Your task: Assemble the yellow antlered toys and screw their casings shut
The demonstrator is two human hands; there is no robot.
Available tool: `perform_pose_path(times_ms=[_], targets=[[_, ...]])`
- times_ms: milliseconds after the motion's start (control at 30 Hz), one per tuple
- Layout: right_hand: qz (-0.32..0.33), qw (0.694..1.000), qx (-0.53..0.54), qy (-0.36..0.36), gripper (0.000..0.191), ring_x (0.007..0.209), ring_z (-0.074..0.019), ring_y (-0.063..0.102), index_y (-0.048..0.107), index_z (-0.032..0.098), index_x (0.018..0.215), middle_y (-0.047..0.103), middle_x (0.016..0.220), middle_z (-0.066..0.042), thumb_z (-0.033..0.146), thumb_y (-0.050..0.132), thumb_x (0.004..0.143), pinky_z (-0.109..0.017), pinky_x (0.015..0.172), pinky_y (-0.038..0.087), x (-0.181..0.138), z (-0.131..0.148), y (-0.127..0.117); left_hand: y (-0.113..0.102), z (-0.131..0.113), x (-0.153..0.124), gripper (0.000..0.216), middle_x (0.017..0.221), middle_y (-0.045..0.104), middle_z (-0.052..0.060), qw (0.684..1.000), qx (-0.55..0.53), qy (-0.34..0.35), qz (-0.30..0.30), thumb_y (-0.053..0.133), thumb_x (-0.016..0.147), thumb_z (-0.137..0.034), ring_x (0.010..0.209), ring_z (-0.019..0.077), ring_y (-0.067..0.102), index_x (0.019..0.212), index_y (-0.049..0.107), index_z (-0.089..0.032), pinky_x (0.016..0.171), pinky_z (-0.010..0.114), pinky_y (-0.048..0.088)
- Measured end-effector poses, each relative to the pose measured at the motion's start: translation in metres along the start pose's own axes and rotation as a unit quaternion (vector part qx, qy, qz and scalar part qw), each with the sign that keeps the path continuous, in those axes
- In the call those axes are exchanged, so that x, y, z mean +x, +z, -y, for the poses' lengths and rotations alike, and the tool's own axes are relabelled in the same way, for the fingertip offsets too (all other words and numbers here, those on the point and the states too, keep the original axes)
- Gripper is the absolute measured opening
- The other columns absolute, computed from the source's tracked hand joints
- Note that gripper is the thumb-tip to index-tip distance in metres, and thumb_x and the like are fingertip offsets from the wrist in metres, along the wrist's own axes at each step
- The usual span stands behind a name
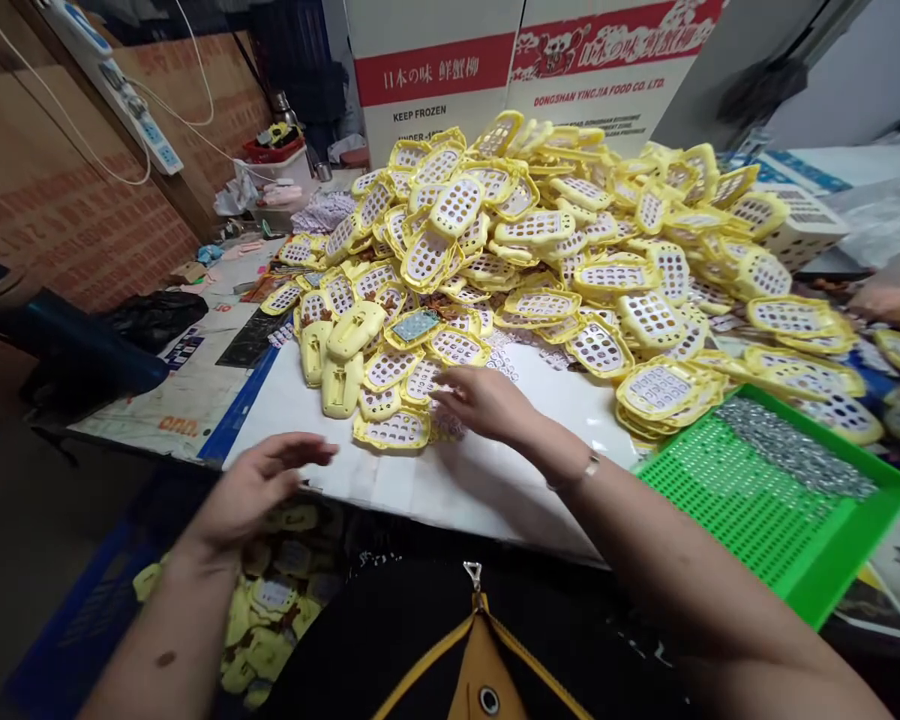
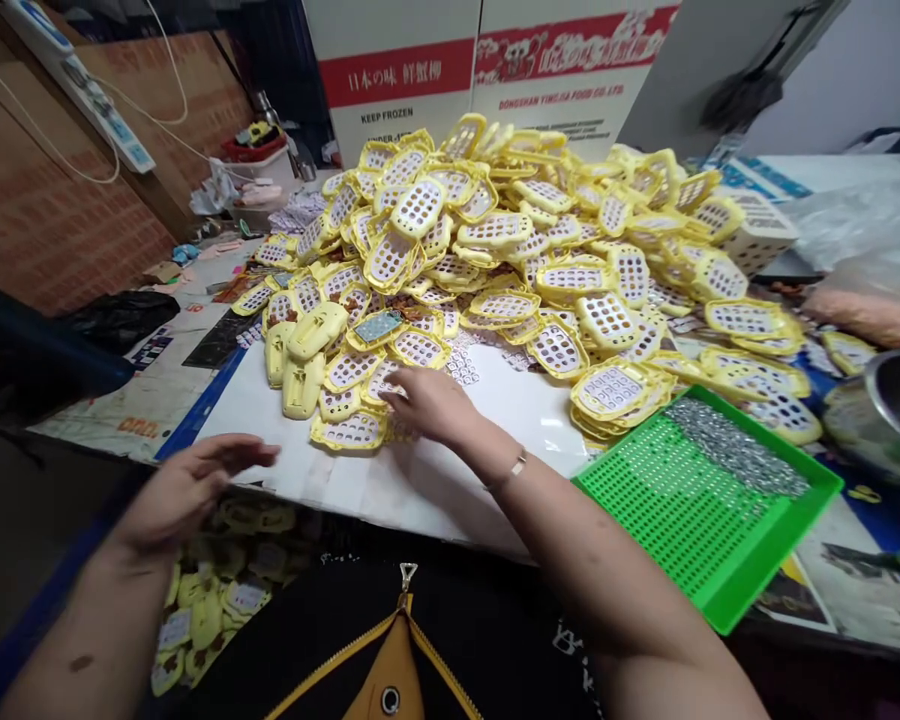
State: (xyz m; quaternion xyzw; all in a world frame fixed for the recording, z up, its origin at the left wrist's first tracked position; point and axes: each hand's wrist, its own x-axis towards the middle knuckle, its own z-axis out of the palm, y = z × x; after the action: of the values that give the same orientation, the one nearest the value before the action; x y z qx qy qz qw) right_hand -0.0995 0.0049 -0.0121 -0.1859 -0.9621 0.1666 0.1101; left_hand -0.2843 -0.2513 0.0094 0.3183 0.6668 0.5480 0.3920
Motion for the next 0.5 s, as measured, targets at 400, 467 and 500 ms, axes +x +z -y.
perform_pose_path(times_ms=[400, 467, 500], targets=[[-0.12, 0.976, -0.145, -0.106, 0.04, 0.116, -0.0301, 0.055, 0.045, 0.006, 0.13, 0.056, 0.131, -0.021, 0.007, 0.032, 0.092, -0.05, 0.096, 0.041, 0.078, -0.022, 0.025, 0.091, 0.012, 0.075, 0.04, 0.096, 0.072, 0.011, 0.935, -0.316, -0.148, 0.066, 0.069, 0.077, -0.045, 0.074, 0.017, 0.068, 0.103, 0.065, -0.015, 0.074, 0.031, 0.054], [-0.139, 0.969, -0.148, -0.139, 0.04, 0.121, -0.0288, 0.054, 0.043, 0.008, 0.132, 0.056, 0.134, -0.017, 0.011, 0.033, 0.094, -0.05, 0.102, 0.04, 0.055, -0.015, 0.023, 0.089, 0.013, 0.081, 0.049, 0.104, 0.07, 0.013, 0.906, -0.379, -0.175, 0.068, 0.063, 0.078, -0.054, 0.082, 0.0223, 0.069, 0.107, 0.063, -0.016, 0.074, 0.036, 0.056], [-0.145, 0.964, -0.149, -0.164, 0.039, 0.123, -0.0271, 0.053, 0.044, 0.012, 0.132, 0.056, 0.136, -0.014, 0.014, 0.035, 0.094, -0.049, 0.104, 0.039, 0.04, -0.008, 0.022, 0.089, 0.013, 0.083, 0.052, 0.107, 0.07, 0.013, 0.89, -0.413, -0.178, 0.074, 0.06, 0.078, -0.058, 0.086, 0.0245, 0.069, 0.108, 0.063, -0.016, 0.073, 0.038, 0.056]])
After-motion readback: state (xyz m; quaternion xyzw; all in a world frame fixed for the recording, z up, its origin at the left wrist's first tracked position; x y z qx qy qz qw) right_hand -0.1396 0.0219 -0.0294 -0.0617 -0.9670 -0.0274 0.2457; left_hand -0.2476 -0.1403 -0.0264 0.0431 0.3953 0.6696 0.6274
